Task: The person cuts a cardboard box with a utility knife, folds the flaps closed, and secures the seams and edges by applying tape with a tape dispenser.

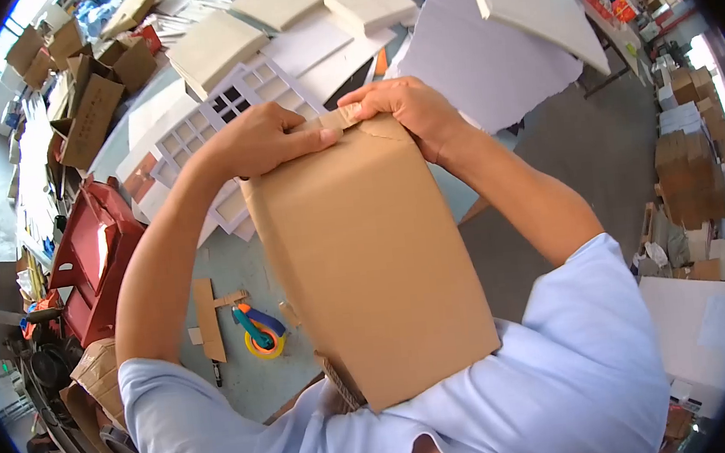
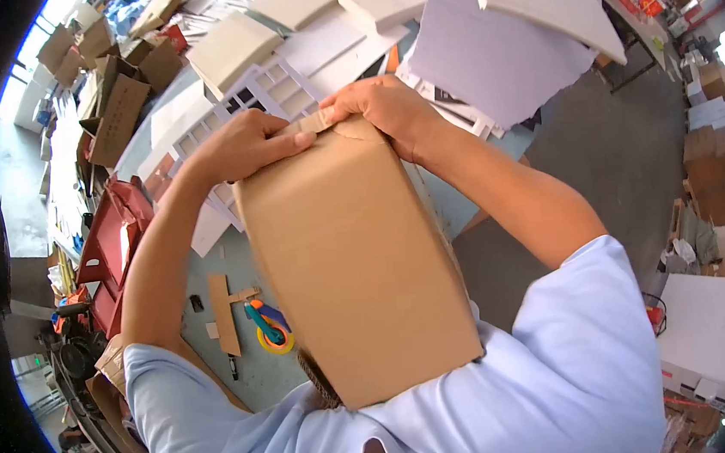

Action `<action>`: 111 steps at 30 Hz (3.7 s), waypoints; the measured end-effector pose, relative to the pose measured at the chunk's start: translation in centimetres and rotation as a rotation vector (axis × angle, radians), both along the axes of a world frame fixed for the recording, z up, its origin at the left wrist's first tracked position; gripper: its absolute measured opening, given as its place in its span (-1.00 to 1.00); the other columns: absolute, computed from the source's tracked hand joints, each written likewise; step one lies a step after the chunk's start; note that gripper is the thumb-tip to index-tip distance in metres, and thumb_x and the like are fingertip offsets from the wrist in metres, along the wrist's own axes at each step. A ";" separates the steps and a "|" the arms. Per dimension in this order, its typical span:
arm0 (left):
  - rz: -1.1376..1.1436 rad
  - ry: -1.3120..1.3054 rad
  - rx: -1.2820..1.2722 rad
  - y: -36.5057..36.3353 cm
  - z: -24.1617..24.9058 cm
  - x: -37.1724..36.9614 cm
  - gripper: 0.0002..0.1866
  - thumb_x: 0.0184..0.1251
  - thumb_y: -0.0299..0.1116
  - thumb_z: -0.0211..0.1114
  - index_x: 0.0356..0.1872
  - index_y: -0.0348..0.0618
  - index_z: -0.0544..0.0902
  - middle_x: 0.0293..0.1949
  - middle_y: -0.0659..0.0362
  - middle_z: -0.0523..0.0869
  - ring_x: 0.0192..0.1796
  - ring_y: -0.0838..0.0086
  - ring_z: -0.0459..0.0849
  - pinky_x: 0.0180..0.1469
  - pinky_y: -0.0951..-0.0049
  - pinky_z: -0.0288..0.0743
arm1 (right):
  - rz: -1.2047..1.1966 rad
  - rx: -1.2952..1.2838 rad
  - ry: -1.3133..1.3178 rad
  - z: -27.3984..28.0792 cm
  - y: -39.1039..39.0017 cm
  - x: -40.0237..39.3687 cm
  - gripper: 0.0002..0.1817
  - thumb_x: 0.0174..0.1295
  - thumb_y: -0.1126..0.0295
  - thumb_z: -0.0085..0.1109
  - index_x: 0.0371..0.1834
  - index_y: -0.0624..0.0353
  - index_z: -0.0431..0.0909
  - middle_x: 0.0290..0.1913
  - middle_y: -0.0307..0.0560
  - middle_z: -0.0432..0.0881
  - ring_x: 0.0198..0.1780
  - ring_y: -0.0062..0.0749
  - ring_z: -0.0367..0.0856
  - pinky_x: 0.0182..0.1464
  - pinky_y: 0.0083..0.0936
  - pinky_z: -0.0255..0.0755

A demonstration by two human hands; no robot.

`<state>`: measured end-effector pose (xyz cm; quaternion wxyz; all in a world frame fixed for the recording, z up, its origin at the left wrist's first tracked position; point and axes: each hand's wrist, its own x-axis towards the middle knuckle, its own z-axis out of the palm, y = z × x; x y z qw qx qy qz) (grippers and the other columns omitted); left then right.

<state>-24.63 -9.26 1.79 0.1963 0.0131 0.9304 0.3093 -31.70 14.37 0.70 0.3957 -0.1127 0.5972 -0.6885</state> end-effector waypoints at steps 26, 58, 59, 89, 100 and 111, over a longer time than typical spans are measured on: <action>0.544 0.320 0.833 -1.0 0.0 3.3 -0.17 0.40 0.18 0.38 0.46 -0.27 0.45 0.31 -0.08 0.61 0.36 0.26 0.54 0.40 0.26 0.39 | 0.365 -0.246 0.382 -0.2 0.6 -5.1 -0.08 0.52 -0.38 -0.55 0.02 0.33 0.57 -0.25 0.10 0.79 0.10 -0.22 0.73 0.33 -0.29 0.46; 0.180 0.032 0.208 -2.1 -1.8 0.6 -0.32 0.48 0.32 0.20 -0.23 -0.23 0.80 -0.49 0.22 0.67 -0.40 0.53 0.54 -0.28 0.39 0.48 | 1.247 0.368 0.641 -0.9 -9.8 -6.8 -0.42 0.50 -0.10 0.17 0.14 0.28 0.60 -0.08 -0.15 0.68 -0.04 -0.53 0.55 0.10 -0.47 0.49; 0.180 0.015 0.214 -1.8 -2.0 0.6 -0.32 0.48 0.32 0.20 -0.23 -0.23 0.80 -0.49 0.22 0.67 -0.40 0.53 0.54 -0.28 0.39 0.48 | 1.288 0.388 0.656 -0.9 -9.9 -6.9 -0.43 0.50 -0.09 0.17 0.17 0.28 0.59 -0.06 -0.16 0.68 -0.03 -0.53 0.54 0.12 -0.48 0.48; 1.443 1.122 0.596 26.6 -8.2 28.3 0.20 0.17 0.19 0.57 0.62 -0.26 0.05 0.54 -0.08 0.27 0.55 0.25 0.29 0.57 0.24 0.13 | 1.447 -0.490 -0.114 -5.5 -16.3 -6.7 -0.38 0.20 0.51 0.19 0.41 0.10 0.44 0.49 0.19 0.39 0.56 -0.06 0.30 0.62 -0.20 0.13; 1.251 0.974 0.536 14.7 -7.2 27.9 -0.51 0.28 -0.33 0.52 0.17 -0.23 0.57 -0.10 0.17 0.72 -0.05 0.55 0.65 0.03 0.50 0.54 | 0.539 -0.348 -0.045 -3.8 -0.9 -5.1 -0.81 0.22 0.54 0.17 -0.10 0.19 0.55 0.36 0.12 0.51 0.32 -0.13 0.55 0.42 -0.25 0.45; 0.641 0.769 0.569 8.6 -5.3 26.5 -0.49 0.25 -0.25 0.51 0.19 -0.23 0.69 0.20 -0.08 0.74 0.23 0.18 0.73 0.27 0.30 0.56 | 0.262 -0.374 0.113 -4.2 9.1 -2.3 -0.85 0.22 0.61 0.09 -0.20 0.17 0.59 0.47 0.19 0.38 0.47 -0.05 0.36 0.58 -0.27 0.16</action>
